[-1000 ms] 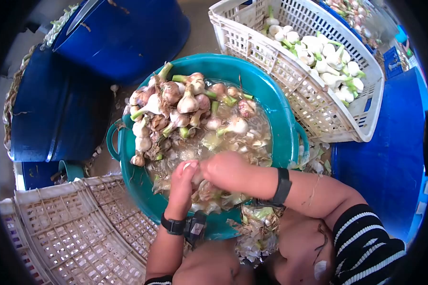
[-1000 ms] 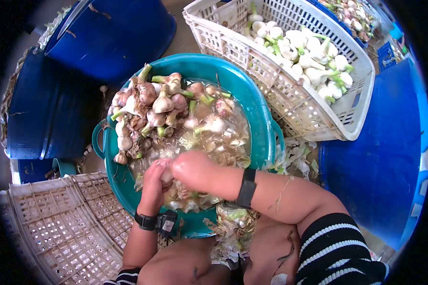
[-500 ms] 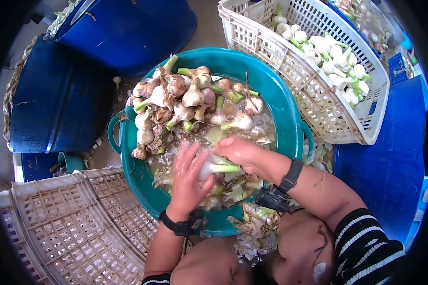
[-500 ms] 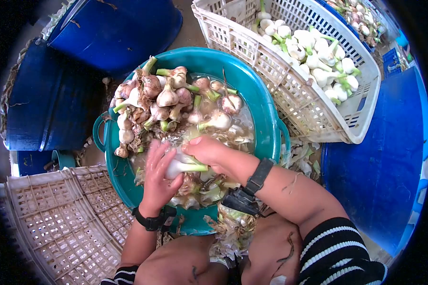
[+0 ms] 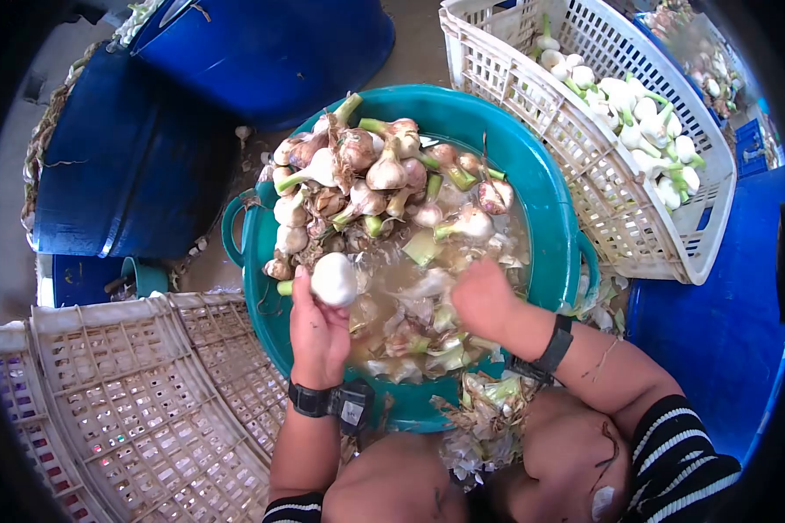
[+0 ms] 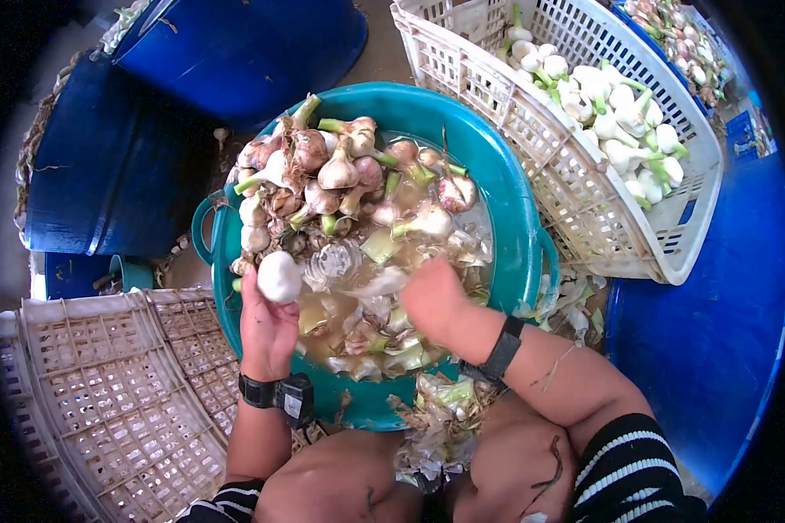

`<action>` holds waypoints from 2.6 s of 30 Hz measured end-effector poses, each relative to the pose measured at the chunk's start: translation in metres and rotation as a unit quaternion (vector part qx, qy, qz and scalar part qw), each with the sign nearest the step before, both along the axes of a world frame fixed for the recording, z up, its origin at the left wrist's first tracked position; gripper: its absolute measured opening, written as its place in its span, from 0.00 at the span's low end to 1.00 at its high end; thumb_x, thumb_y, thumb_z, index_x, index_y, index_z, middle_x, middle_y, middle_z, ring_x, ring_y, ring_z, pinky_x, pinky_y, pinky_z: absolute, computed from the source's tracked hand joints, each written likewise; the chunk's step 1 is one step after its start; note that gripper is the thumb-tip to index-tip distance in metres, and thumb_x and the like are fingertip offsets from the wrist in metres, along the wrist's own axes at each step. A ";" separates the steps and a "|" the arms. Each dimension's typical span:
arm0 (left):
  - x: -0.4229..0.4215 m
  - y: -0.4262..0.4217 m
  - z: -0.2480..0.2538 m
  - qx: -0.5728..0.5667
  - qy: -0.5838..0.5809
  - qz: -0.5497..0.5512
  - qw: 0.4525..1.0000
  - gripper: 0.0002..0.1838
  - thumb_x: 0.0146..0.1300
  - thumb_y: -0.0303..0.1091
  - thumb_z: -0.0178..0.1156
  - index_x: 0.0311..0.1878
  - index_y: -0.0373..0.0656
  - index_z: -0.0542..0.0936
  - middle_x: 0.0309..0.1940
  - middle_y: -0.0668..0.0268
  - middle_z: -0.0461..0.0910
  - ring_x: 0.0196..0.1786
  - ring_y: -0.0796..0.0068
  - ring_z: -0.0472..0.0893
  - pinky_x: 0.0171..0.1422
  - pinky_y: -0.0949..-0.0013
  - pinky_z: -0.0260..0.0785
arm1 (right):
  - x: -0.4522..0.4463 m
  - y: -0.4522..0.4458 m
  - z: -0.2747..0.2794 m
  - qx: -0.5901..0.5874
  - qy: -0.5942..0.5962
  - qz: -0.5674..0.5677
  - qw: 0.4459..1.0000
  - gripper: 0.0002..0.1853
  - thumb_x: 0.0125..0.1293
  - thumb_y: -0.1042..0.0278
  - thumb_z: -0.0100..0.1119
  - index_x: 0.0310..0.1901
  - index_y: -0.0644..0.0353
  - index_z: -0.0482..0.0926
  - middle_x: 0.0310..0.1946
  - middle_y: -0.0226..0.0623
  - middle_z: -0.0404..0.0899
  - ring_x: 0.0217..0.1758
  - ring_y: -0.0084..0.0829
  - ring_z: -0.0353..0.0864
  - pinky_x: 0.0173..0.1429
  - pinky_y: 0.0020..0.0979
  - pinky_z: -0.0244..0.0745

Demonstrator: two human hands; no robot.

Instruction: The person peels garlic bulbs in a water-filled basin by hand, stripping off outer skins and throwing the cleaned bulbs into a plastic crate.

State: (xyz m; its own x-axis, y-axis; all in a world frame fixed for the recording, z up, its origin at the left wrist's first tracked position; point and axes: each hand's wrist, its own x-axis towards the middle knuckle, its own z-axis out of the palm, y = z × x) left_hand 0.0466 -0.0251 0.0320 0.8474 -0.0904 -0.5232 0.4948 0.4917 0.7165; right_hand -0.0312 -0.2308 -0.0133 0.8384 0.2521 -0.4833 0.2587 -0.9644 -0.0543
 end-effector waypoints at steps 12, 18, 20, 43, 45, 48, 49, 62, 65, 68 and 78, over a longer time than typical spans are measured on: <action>-0.006 -0.067 0.088 -0.037 -0.414 -0.272 0.868 0.39 0.60 0.60 0.48 0.64 0.38 0.57 0.63 0.50 0.60 0.58 0.58 0.70 0.58 0.63 0.66 | 0.063 -0.052 -0.072 0.057 -0.298 -0.072 0.950 0.08 0.49 0.64 0.57 0.32 0.53 0.78 0.33 0.37 0.75 0.46 0.41 0.71 0.58 0.43 0.58; -0.008 -0.049 -0.027 0.268 -0.147 -0.208 0.929 0.27 0.69 0.51 0.40 0.63 0.42 0.59 0.57 0.57 0.67 0.57 0.67 0.70 0.56 0.65 0.64 | 0.068 -0.014 0.000 0.392 -0.169 -0.359 0.830 0.19 0.53 0.55 0.59 0.41 0.61 0.74 0.39 0.42 0.76 0.43 0.42 0.75 0.49 0.42 0.67; -0.019 -0.055 -0.030 0.268 -0.139 -0.169 0.938 0.27 0.68 0.53 0.40 0.62 0.43 0.60 0.53 0.59 0.70 0.52 0.70 0.73 0.52 0.67 0.68 | 0.064 0.018 0.029 0.598 -0.220 -0.382 0.669 0.21 0.52 0.57 0.63 0.40 0.66 0.73 0.40 0.52 0.75 0.43 0.47 0.74 0.46 0.40 0.69; 0.009 -0.004 -0.015 0.127 -0.222 -0.353 0.900 0.27 0.56 0.38 0.60 0.58 0.38 0.68 0.44 0.64 0.76 0.46 0.74 0.75 0.52 0.71 0.67 | 0.027 0.019 0.026 0.628 0.159 -0.384 0.658 0.14 0.65 0.63 0.48 0.35 0.67 0.78 0.24 0.33 0.77 0.24 0.24 0.75 0.28 0.26 0.69; 0.003 -0.015 0.007 0.267 -0.157 -0.456 0.834 0.31 0.51 0.36 0.65 0.59 0.38 0.68 0.48 0.58 0.75 0.52 0.69 0.74 0.57 0.68 0.64 | 0.028 0.019 0.016 0.588 0.061 -0.291 0.752 0.13 0.65 0.64 0.50 0.37 0.66 0.78 0.27 0.32 0.78 0.25 0.23 0.75 0.29 0.26 0.69; -0.008 -0.020 0.007 0.391 -0.398 -0.402 0.726 0.33 0.45 0.32 0.69 0.57 0.39 0.69 0.50 0.55 0.75 0.56 0.62 0.73 0.62 0.64 0.61 | 0.039 0.012 0.016 0.631 0.189 -0.529 0.535 0.10 0.65 0.65 0.51 0.40 0.62 0.78 0.28 0.30 0.80 0.28 0.23 0.77 0.31 0.26 0.71; -0.009 -0.020 0.005 0.421 -0.517 -0.363 0.651 0.33 0.44 0.31 0.69 0.57 0.41 0.70 0.51 0.55 0.74 0.56 0.61 0.73 0.63 0.62 0.61 | 0.041 0.006 0.017 0.632 0.189 -0.528 0.535 0.10 0.65 0.65 0.51 0.40 0.62 0.78 0.28 0.30 0.80 0.28 0.23 0.77 0.31 0.26 0.71; -0.008 -0.020 -0.003 -0.079 -0.254 -0.211 0.941 0.36 0.54 0.33 0.64 0.65 0.44 0.59 0.66 0.54 0.57 0.70 0.61 0.54 0.71 0.60 0.48 | 0.018 0.002 0.056 0.805 0.270 -0.382 0.366 0.17 0.69 0.59 0.45 0.53 0.61 0.70 0.41 0.32 0.77 0.38 0.23 0.77 0.35 0.27 0.73; 0.007 -0.009 -0.002 0.265 -0.481 -0.293 0.783 0.34 0.52 0.33 0.65 0.62 0.41 0.63 0.68 0.54 0.54 0.71 0.61 0.51 0.71 0.59 0.44 | 0.026 0.001 0.059 0.802 0.310 -0.385 0.334 0.17 0.69 0.58 0.43 0.49 0.63 0.71 0.36 0.36 0.77 0.30 0.25 0.78 0.30 0.26 0.73; 0.012 -0.009 0.008 0.143 -0.362 -0.367 0.845 0.20 0.54 0.30 0.64 0.50 0.41 0.70 0.65 0.52 0.58 0.68 0.61 0.57 0.69 0.60 0.50 | 0.023 0.004 0.056 0.751 0.262 -0.389 0.464 0.17 0.68 0.58 0.43 0.48 0.62 0.72 0.36 0.34 0.77 0.32 0.25 0.77 0.31 0.28 0.73; 0.012 0.002 -0.009 -0.110 0.008 -0.037 0.993 0.25 0.65 0.54 0.45 0.52 0.41 0.68 0.48 0.59 0.74 0.52 0.60 0.75 0.52 0.61 0.72 | -0.011 0.002 0.020 0.161 -0.119 0.077 0.977 0.09 0.46 0.69 0.58 0.32 0.59 0.77 0.37 0.40 0.75 0.33 0.35 0.77 0.32 0.36 0.70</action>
